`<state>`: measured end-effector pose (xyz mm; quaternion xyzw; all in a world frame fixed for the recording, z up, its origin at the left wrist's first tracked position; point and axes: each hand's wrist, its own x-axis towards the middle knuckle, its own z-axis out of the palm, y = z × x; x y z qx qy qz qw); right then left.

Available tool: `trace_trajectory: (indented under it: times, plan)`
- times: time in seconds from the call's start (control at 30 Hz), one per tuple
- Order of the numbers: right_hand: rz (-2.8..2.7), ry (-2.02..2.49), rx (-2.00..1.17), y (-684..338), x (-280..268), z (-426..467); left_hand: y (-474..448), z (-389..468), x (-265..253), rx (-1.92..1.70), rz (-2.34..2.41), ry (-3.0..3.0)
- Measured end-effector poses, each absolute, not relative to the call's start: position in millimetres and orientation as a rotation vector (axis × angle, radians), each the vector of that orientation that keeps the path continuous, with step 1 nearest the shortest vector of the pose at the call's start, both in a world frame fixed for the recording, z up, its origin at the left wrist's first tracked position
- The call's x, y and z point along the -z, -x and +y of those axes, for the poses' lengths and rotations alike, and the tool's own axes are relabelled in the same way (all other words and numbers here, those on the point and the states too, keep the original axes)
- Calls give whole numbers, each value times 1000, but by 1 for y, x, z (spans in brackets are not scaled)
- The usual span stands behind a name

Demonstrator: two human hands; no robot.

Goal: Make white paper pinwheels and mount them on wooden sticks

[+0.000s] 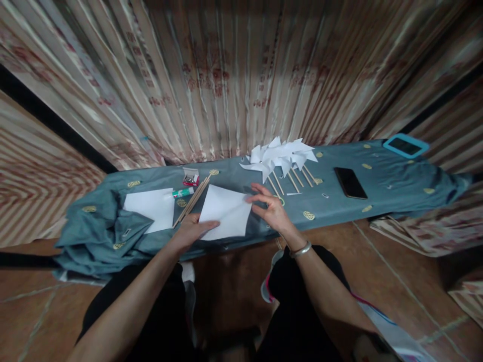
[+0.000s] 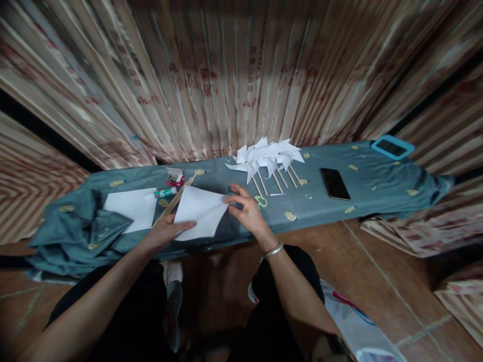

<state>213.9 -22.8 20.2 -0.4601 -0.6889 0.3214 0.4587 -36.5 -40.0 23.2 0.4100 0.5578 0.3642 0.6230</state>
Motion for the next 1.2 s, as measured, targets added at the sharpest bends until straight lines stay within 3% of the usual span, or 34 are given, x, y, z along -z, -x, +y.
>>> trace_trajectory:
  times: [0.27,0.4,0.77,1.2]
  plan:
    - [-1931,1981,-88,-242,-22,-21,30,-28,-10,-1172,1361,-884]
    - [-2055,2129,94,-245,-17,-30,23,-22,-12,-1237,1342,-795]
    - [-2124,2170,96,-239,-11,-29,3,-5,-17,-1312,1152,-707]
    - [-2169,2101,-201,-223,-20,-34,-12,0,-24,-1355,1096,-641]
